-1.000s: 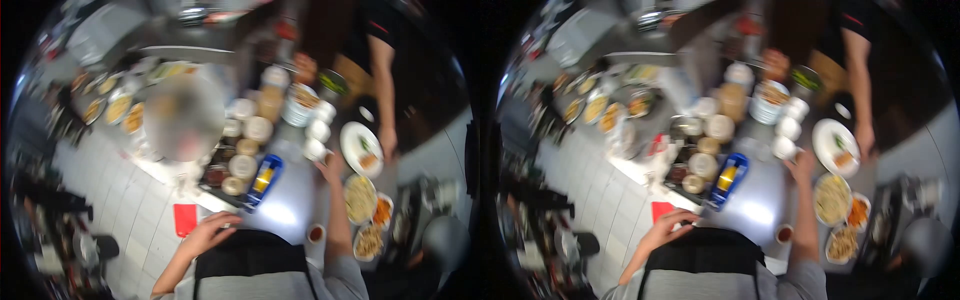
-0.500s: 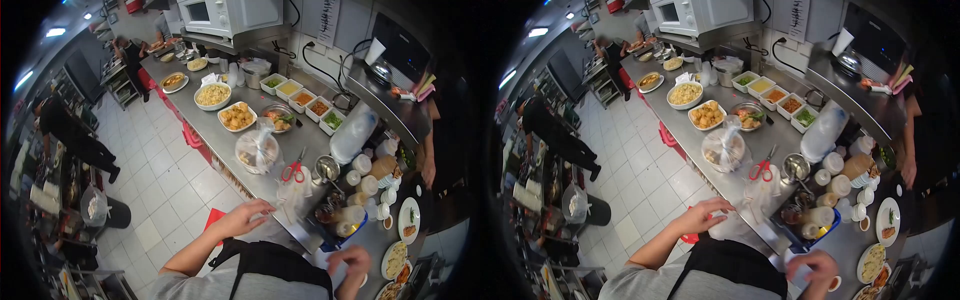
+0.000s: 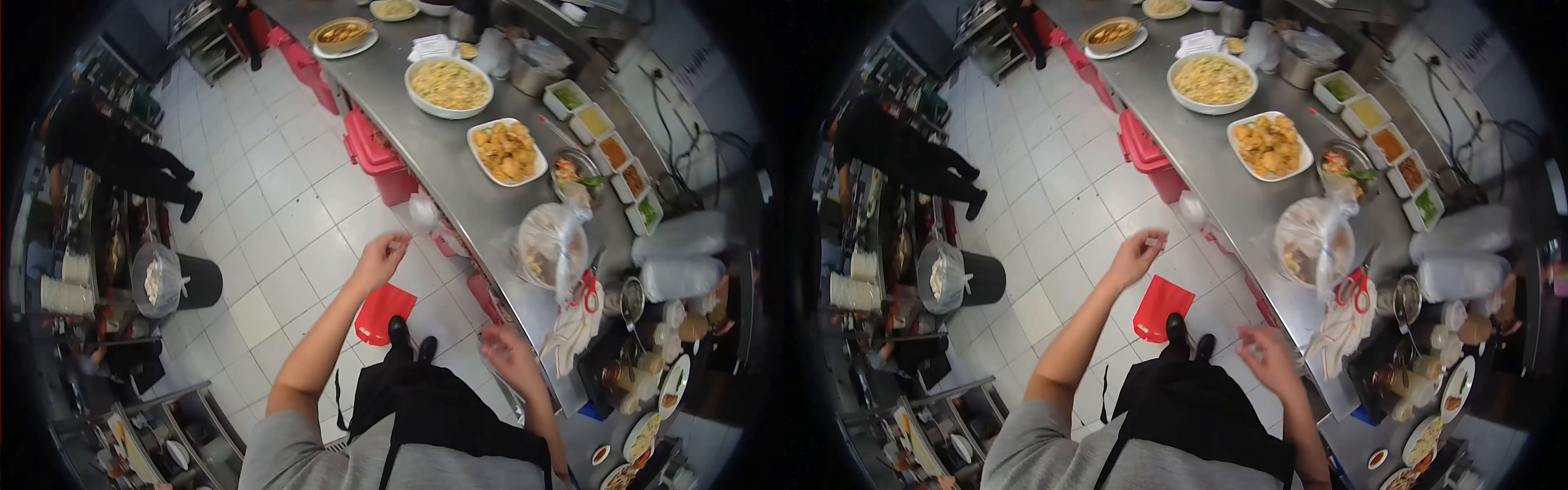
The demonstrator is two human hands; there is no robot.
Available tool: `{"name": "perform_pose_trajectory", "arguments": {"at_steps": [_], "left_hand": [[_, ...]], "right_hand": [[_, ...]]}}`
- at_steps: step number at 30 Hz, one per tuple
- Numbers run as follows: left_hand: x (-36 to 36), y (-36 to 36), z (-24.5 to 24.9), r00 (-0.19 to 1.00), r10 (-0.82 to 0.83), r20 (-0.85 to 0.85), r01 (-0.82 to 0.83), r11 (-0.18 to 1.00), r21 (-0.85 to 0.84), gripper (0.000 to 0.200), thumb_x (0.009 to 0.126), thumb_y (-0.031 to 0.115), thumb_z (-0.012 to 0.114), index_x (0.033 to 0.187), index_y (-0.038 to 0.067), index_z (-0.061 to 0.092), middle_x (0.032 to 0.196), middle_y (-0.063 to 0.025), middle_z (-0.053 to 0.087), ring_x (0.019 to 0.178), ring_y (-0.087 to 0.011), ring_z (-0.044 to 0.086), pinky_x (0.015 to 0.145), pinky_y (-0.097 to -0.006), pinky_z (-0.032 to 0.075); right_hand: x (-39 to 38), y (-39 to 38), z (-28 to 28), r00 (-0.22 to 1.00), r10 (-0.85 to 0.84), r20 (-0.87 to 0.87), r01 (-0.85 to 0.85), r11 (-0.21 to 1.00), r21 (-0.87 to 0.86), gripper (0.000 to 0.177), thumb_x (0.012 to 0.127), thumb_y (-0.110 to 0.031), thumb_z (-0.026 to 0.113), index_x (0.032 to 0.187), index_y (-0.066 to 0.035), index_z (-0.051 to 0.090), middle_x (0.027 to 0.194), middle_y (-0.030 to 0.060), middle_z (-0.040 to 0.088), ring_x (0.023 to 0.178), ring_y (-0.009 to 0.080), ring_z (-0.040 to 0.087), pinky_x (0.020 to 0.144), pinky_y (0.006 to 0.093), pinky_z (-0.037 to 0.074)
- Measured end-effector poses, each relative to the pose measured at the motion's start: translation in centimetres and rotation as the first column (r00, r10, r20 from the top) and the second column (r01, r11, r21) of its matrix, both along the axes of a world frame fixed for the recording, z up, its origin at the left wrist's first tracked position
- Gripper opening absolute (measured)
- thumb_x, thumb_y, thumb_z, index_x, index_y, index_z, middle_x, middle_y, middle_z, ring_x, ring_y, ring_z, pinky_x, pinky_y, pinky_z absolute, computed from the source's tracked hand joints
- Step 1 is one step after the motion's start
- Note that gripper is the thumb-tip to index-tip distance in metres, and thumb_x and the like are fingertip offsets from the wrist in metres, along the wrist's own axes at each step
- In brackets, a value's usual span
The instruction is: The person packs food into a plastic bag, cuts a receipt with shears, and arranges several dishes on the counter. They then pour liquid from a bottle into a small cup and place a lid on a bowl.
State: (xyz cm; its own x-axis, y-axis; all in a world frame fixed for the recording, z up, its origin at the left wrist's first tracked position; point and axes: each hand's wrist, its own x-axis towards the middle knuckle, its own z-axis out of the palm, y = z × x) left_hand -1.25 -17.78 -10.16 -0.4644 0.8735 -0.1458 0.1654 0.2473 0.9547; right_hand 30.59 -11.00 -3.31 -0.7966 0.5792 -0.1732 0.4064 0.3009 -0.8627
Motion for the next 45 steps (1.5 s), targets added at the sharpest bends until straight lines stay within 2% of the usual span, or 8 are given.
{"name": "perform_pose_trajectory", "arguments": {"at_steps": [4, 7, 18, 27, 32, 38, 42, 45], "left_hand": [[4.6, -14.4, -15.2, 0.956, 0.073, -0.284, -0.160, 0.941, -0.297, 0.037, 0.077, 0.021, 0.063, 0.107, 0.001, 0.053, 0.089, -0.0141, 0.060, 0.073, -0.0209, 0.055, 0.063, -0.0317, 0.045], [11.2, -23.0, -17.1, 0.995, 0.056, 0.079, 0.036, 0.543, -0.839, 0.097, 0.068, 0.055, 0.065, 0.131, -0.006, 0.023, 0.127, -0.0330, 0.034, 0.118, -0.0424, 0.037, 0.097, -0.0440, 0.034], [13.0, -33.9, -26.4, 0.882, 0.353, 0.312, 0.291, 0.114, -0.950, 0.135, 0.045, 0.061, 0.077, 0.128, -0.014, 0.001, 0.126, -0.0322, 0.034, 0.116, -0.0388, 0.042, 0.096, -0.0369, 0.038], [7.1, -35.6, -27.1, 0.936, 0.344, 0.081, -0.069, 0.404, -0.912, 0.065, 0.066, 0.022, 0.076, 0.117, 0.000, 0.045, 0.114, -0.0178, 0.051, 0.107, -0.0284, 0.049, 0.089, -0.0374, 0.041], [6.1, -37.4, -29.9, 0.838, 0.542, 0.063, -0.131, 0.311, -0.941, 0.086, 0.056, 0.031, 0.082, 0.123, -0.001, 0.038, 0.121, -0.0195, 0.046, 0.113, -0.0310, 0.044, 0.093, -0.0410, 0.037], [7.1, -40.2, -31.6, 0.858, 0.509, 0.064, -0.206, 0.456, -0.866, 0.079, 0.058, 0.029, 0.081, 0.121, 0.000, 0.042, 0.117, -0.0187, 0.051, 0.108, -0.0322, 0.048, 0.093, -0.0406, 0.038], [5.8, -37.6, -29.8, 0.921, 0.373, 0.107, -0.074, 0.439, -0.895, 0.081, 0.058, 0.036, 0.079, 0.121, 0.000, 0.043, 0.118, -0.0197, 0.050, 0.111, -0.0320, 0.047, 0.092, -0.0405, 0.039], [8.2, -40.5, -31.4, 0.985, 0.167, 0.042, 0.000, 0.245, -0.970, 0.086, 0.057, 0.044, 0.077, 0.122, -0.001, 0.043, 0.120, -0.0207, 0.049, 0.113, -0.0319, 0.046, 0.093, -0.0397, 0.038]], "right_hand": [[1.9, -3.2, -10.4, 0.943, 0.282, 0.179, -0.177, 0.876, -0.448, 0.038, 0.075, -0.018, 0.066, 0.108, -0.004, 0.055, 0.095, 0.0132, 0.059, 0.085, 0.0212, 0.059, 0.074, 0.0326, 0.047], [1.6, -3.9, -19.5, 0.662, 0.558, 0.501, -0.452, 0.830, -0.328, 0.040, 0.074, -0.021, 0.065, 0.111, -0.008, 0.056, 0.099, 0.0157, 0.056, 0.089, 0.0275, 0.058, 0.077, 0.0355, 0.047], [-15.7, -4.5, -47.3, 0.159, 0.575, 0.803, -0.837, 0.509, -0.199, 0.026, 0.076, -0.019, 0.055, 0.100, -0.014, 0.063, 0.124, 0.0112, 0.041, 0.115, 0.0301, 0.041, 0.087, 0.0456, 0.039], [-28.8, -6.8, -74.4, 0.683, 0.434, 0.588, -0.358, 0.900, -0.249, 0.045, 0.067, -0.022, 0.065, 0.111, -0.023, 0.059, 0.138, 0.0186, 0.023, 0.125, 0.0349, 0.031, 0.100, 0.0383, 0.035], [-30.4, -8.2, -80.3, 0.694, 0.392, 0.603, -0.294, 0.920, -0.260, 0.053, 0.064, -0.022, 0.069, 0.115, -0.023, 0.056, 0.138, 0.0228, 0.021, 0.121, 0.0372, 0.036, 0.099, 0.0359, 0.037], [-26.3, -14.3, -82.8, 0.107, 0.606, 0.788, -0.780, 0.543, -0.312, 0.045, 0.076, -0.018, 0.053, 0.114, 0.005, 0.051, 0.123, 0.0250, 0.044, 0.118, 0.0377, 0.039, 0.096, 0.0417, 0.037], [-24.1, -19.6, -77.3, 0.699, 0.482, 0.529, -0.440, 0.872, -0.213, 0.021, 0.075, -0.011, 0.052, 0.090, 0.004, 0.056, 0.091, 0.0206, 0.061, 0.086, 0.0354, 0.059, 0.076, 0.0412, 0.048], [-26.4, -16.3, -67.5, 0.598, 0.627, 0.499, -0.571, 0.770, -0.284, 0.021, 0.076, -0.009, 0.050, 0.093, 0.001, 0.057, 0.090, 0.0199, 0.061, 0.085, 0.0374, 0.059, 0.075, 0.0406, 0.048]]}}
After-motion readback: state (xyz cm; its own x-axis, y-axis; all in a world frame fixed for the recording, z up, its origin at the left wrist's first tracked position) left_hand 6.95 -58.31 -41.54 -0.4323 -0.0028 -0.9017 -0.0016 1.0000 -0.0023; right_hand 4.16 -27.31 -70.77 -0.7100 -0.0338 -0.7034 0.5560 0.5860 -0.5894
